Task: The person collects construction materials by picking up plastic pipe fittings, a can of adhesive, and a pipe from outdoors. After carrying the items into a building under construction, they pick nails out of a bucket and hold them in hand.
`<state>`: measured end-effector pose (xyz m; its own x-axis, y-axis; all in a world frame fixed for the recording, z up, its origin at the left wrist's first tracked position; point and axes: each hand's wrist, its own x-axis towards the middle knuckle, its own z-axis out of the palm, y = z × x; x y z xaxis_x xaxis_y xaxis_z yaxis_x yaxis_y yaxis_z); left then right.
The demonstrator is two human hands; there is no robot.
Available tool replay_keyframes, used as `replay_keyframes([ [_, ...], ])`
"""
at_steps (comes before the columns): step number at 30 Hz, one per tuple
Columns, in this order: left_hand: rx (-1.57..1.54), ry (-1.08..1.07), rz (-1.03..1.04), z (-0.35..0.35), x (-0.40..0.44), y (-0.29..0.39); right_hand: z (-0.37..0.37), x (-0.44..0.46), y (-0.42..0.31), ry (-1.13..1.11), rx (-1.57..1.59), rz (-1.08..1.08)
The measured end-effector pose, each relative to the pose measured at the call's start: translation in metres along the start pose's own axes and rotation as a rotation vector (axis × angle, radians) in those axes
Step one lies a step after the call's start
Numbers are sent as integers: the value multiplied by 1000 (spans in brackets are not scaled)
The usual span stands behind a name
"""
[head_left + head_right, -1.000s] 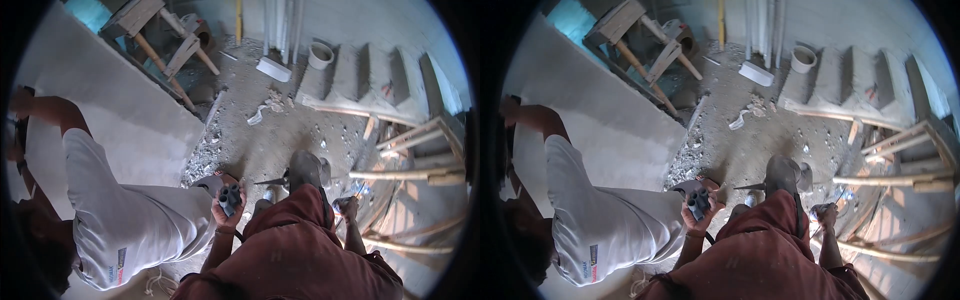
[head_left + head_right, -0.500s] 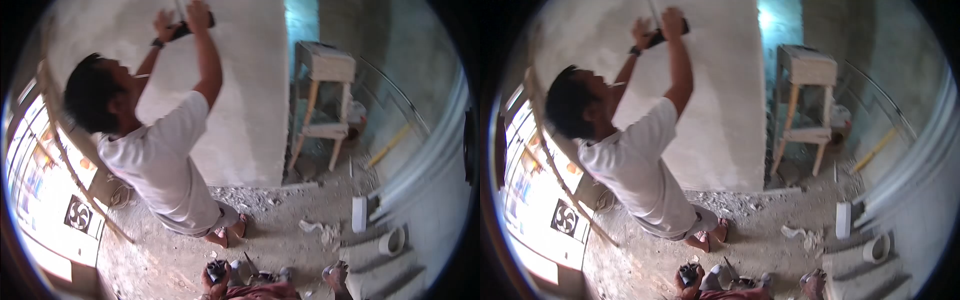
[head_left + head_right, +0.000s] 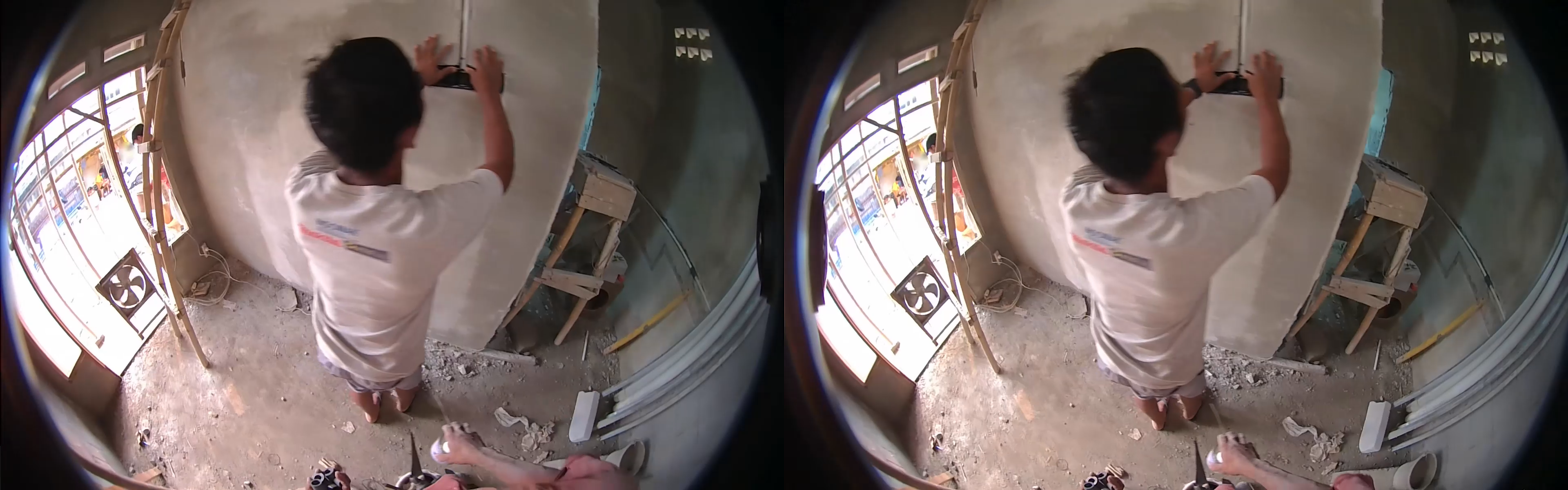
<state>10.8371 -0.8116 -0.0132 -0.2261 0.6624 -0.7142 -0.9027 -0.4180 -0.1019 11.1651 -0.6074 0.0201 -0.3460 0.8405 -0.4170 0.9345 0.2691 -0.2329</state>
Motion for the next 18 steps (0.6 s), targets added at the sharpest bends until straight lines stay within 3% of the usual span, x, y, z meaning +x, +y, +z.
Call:
replay_keyframes([
  [2,292,-292,258,-22,34,64,14,33,-78,-74,54,-177],
  [4,-83,-221,20,-22,53,150,15,51,-166,-78,45,-205],
  [6,-58,-368,177,-24,63,211,13,56,-241,-112,50,-241],
  [9,64,-291,306,10,62,323,2,76,-349,-197,100,-368],
  [10,92,-236,388,17,51,341,36,103,-363,-139,120,-460],
  [11,-92,-233,453,36,40,338,32,109,-392,-98,116,-495],
  [13,-190,-288,413,67,19,341,-10,113,-447,-190,69,-549],
  [16,-209,-407,348,111,-3,357,-13,132,-506,0,-98,-630],
  [18,-209,-464,362,113,-7,347,-10,147,-499,-16,-73,-717],
])
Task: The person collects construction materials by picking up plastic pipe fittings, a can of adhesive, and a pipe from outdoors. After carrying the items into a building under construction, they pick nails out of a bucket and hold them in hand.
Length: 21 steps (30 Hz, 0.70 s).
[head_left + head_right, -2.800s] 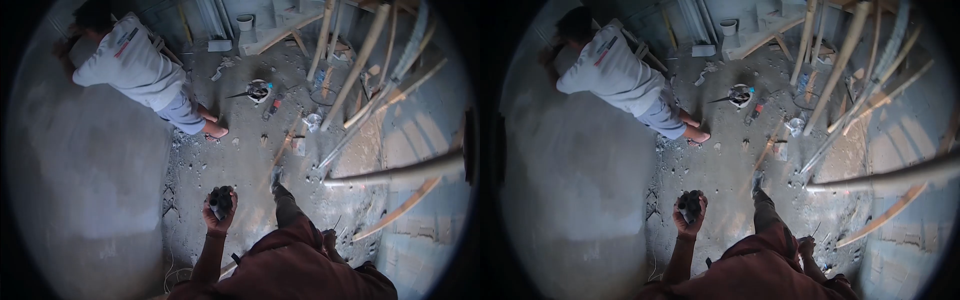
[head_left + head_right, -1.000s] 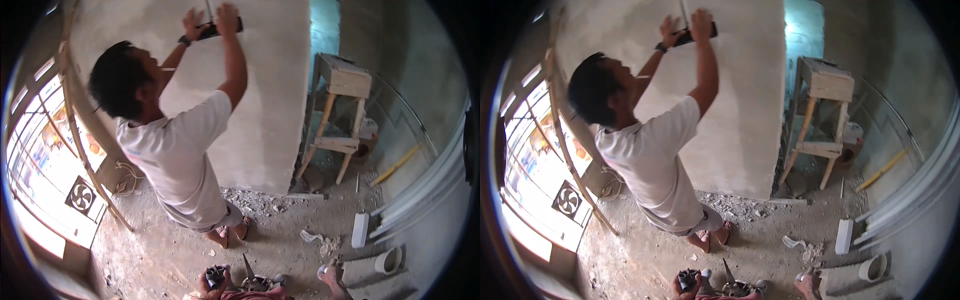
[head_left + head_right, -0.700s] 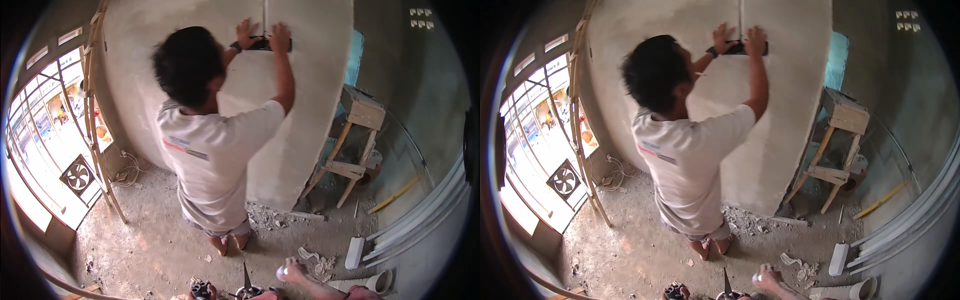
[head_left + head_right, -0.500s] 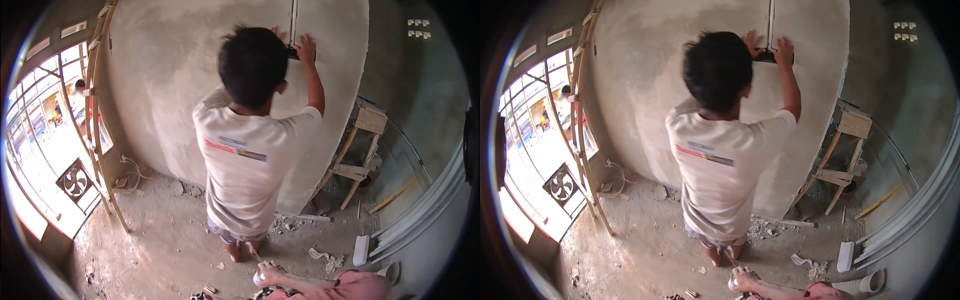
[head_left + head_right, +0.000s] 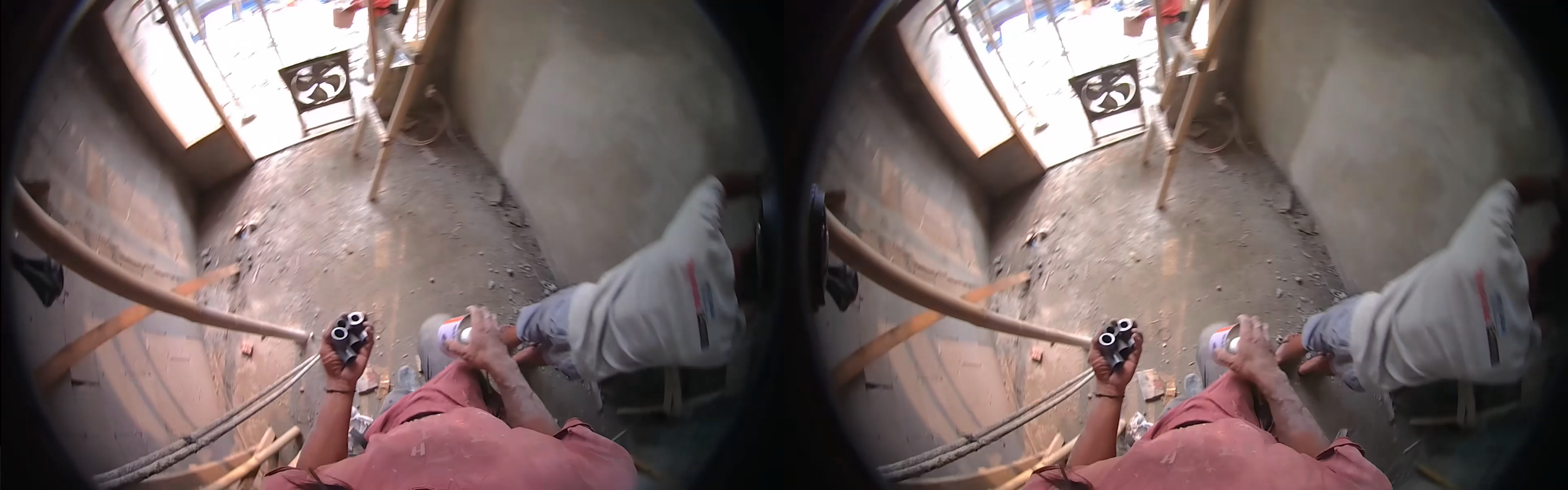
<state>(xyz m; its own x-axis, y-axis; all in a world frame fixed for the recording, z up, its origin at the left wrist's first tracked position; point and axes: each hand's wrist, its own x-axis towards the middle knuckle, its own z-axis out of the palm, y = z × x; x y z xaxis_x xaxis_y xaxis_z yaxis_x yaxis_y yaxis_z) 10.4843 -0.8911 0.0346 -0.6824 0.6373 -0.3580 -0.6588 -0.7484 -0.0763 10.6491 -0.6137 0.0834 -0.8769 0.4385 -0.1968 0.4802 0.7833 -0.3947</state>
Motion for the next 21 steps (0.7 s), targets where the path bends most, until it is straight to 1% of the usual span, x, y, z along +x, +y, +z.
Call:
replay_keyframes([
  [2,-18,4,16,3,1,2,-27,34,-24,-94,160,57],
  [3,-29,6,15,5,5,6,-27,53,-29,-121,156,39],
  [4,-35,13,9,17,11,11,-32,79,-40,-94,122,13],
  [5,-22,43,12,24,23,25,-39,108,-57,-63,89,-9],
  [7,-8,87,3,29,52,54,-48,163,-86,-103,96,-30],
  [10,-77,151,25,42,122,103,-46,277,-117,-132,78,-93],
  [13,-90,183,110,66,201,154,-41,387,-154,-175,47,-176],
  [14,-143,230,158,80,222,169,-47,422,-168,-182,47,-178],
  [16,-231,275,214,104,260,202,-58,479,-197,-250,50,-253],
  [17,-218,245,224,123,276,222,-67,511,-215,-250,29,-287],
  [20,-194,202,397,165,309,277,-82,602,-272,-352,-48,-331],
  [21,-235,166,452,177,318,295,-81,629,-288,-338,-77,-377],
])
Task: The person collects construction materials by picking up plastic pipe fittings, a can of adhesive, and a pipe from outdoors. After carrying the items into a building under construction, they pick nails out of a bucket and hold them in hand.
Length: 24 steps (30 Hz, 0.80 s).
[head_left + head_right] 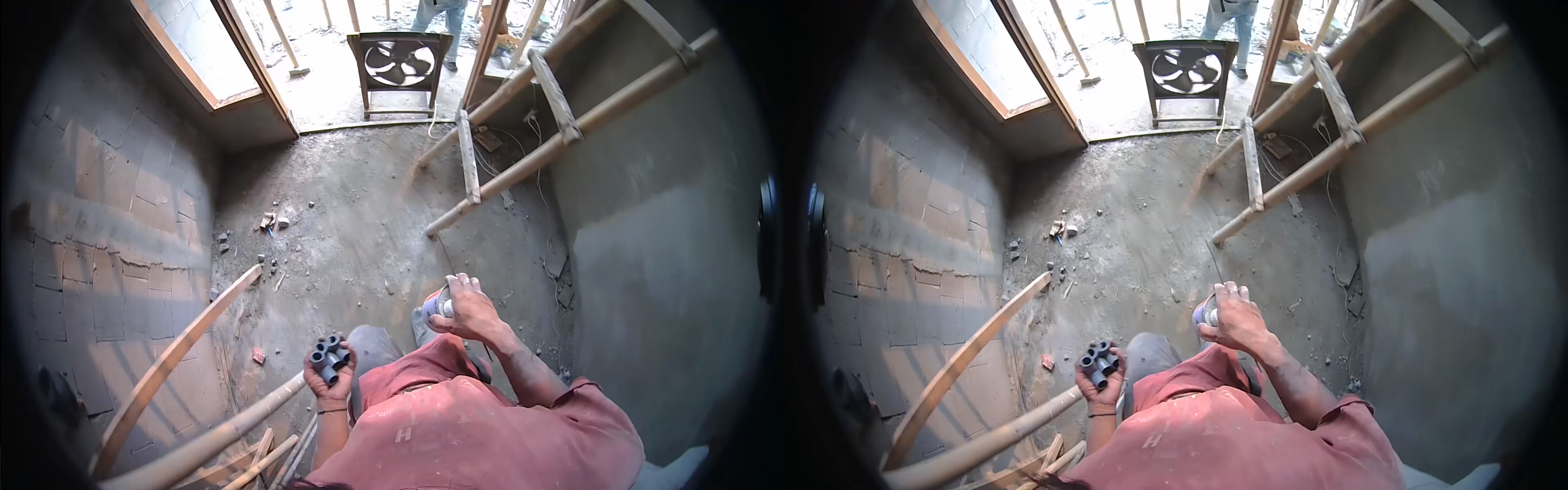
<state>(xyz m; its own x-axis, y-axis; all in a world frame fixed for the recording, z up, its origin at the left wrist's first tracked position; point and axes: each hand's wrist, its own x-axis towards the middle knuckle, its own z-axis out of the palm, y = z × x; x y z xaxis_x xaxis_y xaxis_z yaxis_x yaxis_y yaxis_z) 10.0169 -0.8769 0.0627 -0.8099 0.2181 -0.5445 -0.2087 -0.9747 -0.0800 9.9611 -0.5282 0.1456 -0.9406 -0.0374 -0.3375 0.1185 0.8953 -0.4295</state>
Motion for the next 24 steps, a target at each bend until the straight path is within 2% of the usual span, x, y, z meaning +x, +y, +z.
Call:
replay_keyframes([
  [6,-194,1,219,62,124,87,-49,205,-54,-135,-68,-67],
  [9,-271,-48,213,93,205,145,-43,307,-83,-53,-83,-130],
  [13,-276,-35,155,166,349,234,-77,443,-146,-108,-9,-88],
  [15,-149,-40,139,248,414,264,-109,503,-182,-99,4,-60],
  [17,36,-75,107,334,478,288,-136,556,-210,-41,77,-141],
  [20,210,-178,-30,462,569,307,-183,635,-246,-51,111,-100],
  [24,310,-295,-135,581,710,322,-221,754,-273,-63,118,-81],
])
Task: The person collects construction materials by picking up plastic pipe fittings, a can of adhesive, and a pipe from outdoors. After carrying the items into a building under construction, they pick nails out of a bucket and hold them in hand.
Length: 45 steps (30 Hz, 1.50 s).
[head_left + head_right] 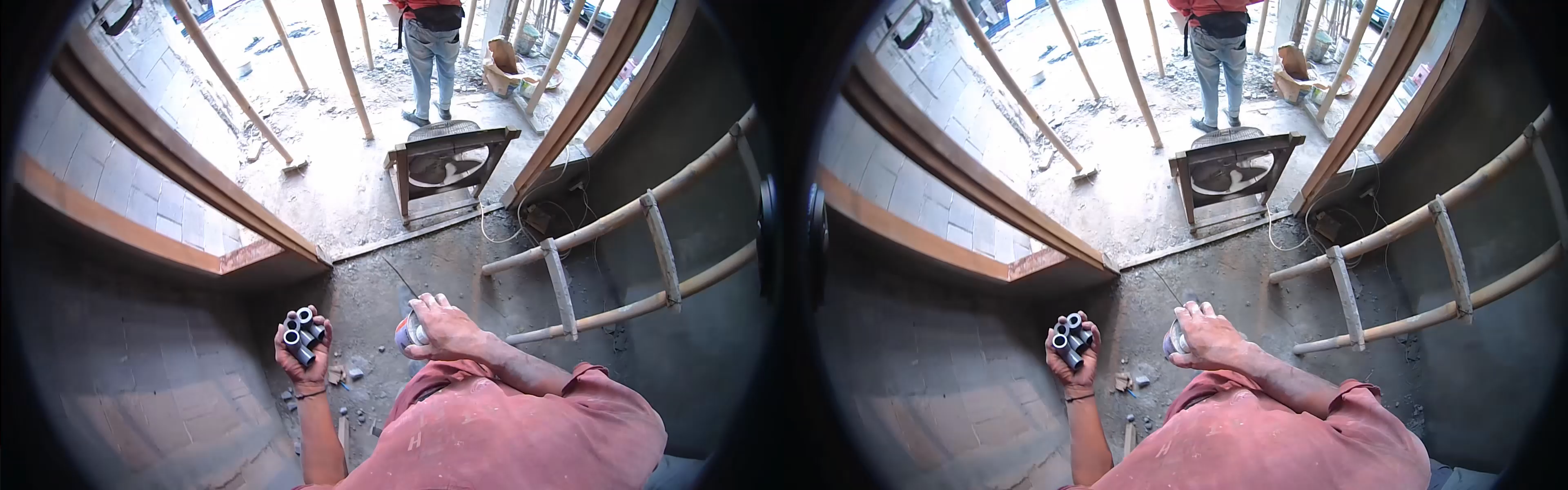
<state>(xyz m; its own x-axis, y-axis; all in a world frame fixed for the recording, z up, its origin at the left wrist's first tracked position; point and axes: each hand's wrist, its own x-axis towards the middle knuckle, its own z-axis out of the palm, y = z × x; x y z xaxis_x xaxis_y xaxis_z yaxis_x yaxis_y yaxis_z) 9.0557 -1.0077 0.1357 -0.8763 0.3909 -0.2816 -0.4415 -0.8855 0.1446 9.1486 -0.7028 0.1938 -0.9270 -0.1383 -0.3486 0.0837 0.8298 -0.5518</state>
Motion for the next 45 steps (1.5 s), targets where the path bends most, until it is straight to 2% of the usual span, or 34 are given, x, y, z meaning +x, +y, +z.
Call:
replay_keyframes([
  [5,-61,-113,-36,41,209,40,-43,176,19,40,36,-88],
  [8,-124,-61,-72,57,320,62,-95,288,20,32,12,-59],
  [11,-156,-10,-93,75,399,84,-152,366,14,-36,15,-27],
  [17,-295,13,-75,109,539,138,-248,481,20,11,44,51],
  [22,-307,29,-164,121,682,178,-287,574,37,114,122,210],
  [24,-258,11,-177,116,744,194,-310,614,39,112,185,303],
  [28,-66,-28,-242,124,874,224,-338,698,59,270,263,532],
  [33,145,-146,-456,222,975,220,-380,757,84,481,330,668],
  [36,309,-185,-648,259,1023,198,-412,774,96,511,429,773],
  [39,401,-192,-813,273,1056,162,-430,792,125,597,385,846],
  [41,475,-161,-890,277,1073,133,-450,797,147,548,476,895],
  [45,540,-96,-1014,296,1109,54,-477,810,215,643,527,955],
])
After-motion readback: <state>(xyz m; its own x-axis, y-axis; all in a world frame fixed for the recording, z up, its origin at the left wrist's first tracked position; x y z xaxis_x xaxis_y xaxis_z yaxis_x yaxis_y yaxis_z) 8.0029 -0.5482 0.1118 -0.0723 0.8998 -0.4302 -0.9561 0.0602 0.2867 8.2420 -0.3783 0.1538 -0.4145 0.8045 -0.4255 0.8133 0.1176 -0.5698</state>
